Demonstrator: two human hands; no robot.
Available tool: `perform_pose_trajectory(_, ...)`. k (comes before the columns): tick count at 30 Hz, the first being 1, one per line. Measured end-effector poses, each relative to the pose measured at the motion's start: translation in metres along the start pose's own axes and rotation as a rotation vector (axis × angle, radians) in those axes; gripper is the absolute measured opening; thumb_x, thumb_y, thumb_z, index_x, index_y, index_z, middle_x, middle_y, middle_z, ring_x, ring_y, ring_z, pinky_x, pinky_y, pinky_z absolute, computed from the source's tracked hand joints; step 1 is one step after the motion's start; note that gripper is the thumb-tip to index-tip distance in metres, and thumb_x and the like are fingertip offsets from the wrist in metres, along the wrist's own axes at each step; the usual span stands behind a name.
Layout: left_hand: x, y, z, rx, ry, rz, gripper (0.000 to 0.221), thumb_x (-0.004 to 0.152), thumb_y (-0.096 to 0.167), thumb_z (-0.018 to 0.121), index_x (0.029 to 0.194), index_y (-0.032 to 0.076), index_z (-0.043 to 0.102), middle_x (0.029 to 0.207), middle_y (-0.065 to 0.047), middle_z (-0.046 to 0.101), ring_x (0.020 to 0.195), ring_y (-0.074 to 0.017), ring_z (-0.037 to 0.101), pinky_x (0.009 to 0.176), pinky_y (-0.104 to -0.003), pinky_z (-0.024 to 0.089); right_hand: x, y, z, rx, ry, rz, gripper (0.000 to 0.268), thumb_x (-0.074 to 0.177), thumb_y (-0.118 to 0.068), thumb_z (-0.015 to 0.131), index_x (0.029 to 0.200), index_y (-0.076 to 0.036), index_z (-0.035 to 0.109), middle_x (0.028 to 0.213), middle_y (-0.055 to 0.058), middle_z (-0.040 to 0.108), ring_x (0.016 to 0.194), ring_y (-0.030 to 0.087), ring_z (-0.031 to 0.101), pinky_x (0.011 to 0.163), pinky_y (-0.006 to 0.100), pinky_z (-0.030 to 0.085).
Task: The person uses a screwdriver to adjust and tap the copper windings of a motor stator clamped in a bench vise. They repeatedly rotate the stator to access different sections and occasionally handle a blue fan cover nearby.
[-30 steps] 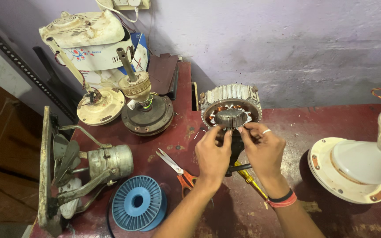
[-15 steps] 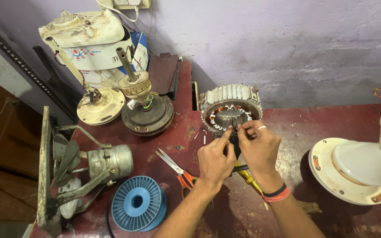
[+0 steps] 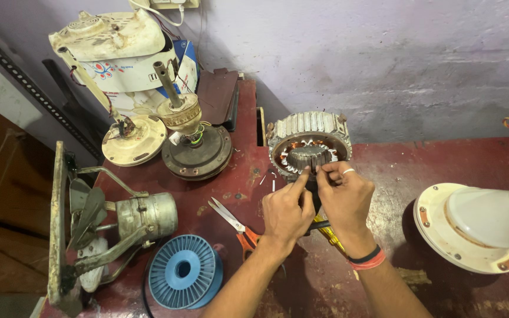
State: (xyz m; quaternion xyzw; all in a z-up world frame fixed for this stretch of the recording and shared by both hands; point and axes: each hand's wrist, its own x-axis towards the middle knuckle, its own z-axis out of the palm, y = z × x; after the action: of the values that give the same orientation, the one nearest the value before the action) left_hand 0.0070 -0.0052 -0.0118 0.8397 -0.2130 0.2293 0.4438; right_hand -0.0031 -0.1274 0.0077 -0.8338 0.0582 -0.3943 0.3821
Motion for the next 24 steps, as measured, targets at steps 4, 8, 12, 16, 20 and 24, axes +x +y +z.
perform_pose_trajectory(4,0.002,-0.001,0.001,-0.003,-0.03,-0.057,0.044,0.087,0.013,0.062,0.13,0.014,0.071,0.072,-0.015,0.07,0.061,-0.0327,0.068,0.06,-0.044,0.054,0.0,-0.001,0.001,0.002,0.02,-0.02,0.008,0.088,-0.005,0.079,0.09,0.001,0.075,0.073,0.012,0.074,0.062,0.016,0.073,0.054,0.029,0.054)
perform_pose_trajectory(8,0.009,-0.001,-0.001,0.033,-0.128,-0.079,0.049,0.087,0.016,0.061,0.136,0.015,0.067,0.069,-0.016,0.07,0.062,-0.0358,0.068,0.062,-0.048,0.054,-0.001,-0.001,0.0,0.012,0.025,0.002,0.01,0.088,-0.006,0.081,0.092,0.001,0.076,0.075,0.013,0.075,0.063,0.016,0.073,0.056,0.028,0.055)
perform_pose_trajectory(12,0.017,0.005,-0.007,0.056,-0.251,-0.134,0.055,0.087,0.018,0.057,0.143,0.02,0.061,0.067,-0.02,0.068,0.062,-0.0398,0.068,0.065,-0.052,0.054,-0.005,0.002,-0.001,0.086,0.016,0.001,0.013,0.089,-0.006,0.081,0.097,0.002,0.076,0.081,0.012,0.077,0.067,0.014,0.074,0.061,0.026,0.057)
perform_pose_trajectory(16,0.023,0.013,-0.017,0.092,-0.36,-0.19,0.062,0.086,0.02,0.056,0.148,0.024,0.055,0.064,-0.025,0.065,0.063,-0.0441,0.067,0.07,-0.054,0.054,-0.012,0.005,-0.001,0.181,0.001,0.087,0.019,0.087,-0.003,0.079,0.104,0.004,0.075,0.087,0.011,0.078,0.075,0.013,0.075,0.067,0.025,0.059)
perform_pose_trajectory(20,0.028,0.016,-0.023,0.116,-0.414,-0.199,0.067,0.084,0.02,0.057,0.151,0.024,0.05,0.066,-0.026,0.066,0.064,-0.0457,0.067,0.072,-0.055,0.055,-0.023,0.005,0.001,0.2,0.015,0.159,0.02,0.087,-0.003,0.079,0.106,0.003,0.075,0.088,0.011,0.078,0.075,0.011,0.074,0.064,0.024,0.059)
perform_pose_trajectory(24,0.031,0.016,-0.025,0.115,-0.429,-0.192,0.071,0.082,0.019,0.057,0.152,0.021,0.049,0.068,-0.028,0.066,0.067,-0.0462,0.068,0.077,-0.055,0.055,-0.029,0.003,0.0,0.166,0.054,0.133,0.018,0.088,-0.004,0.079,0.104,0.002,0.077,0.087,0.011,0.078,0.072,0.011,0.073,0.063,0.023,0.057)
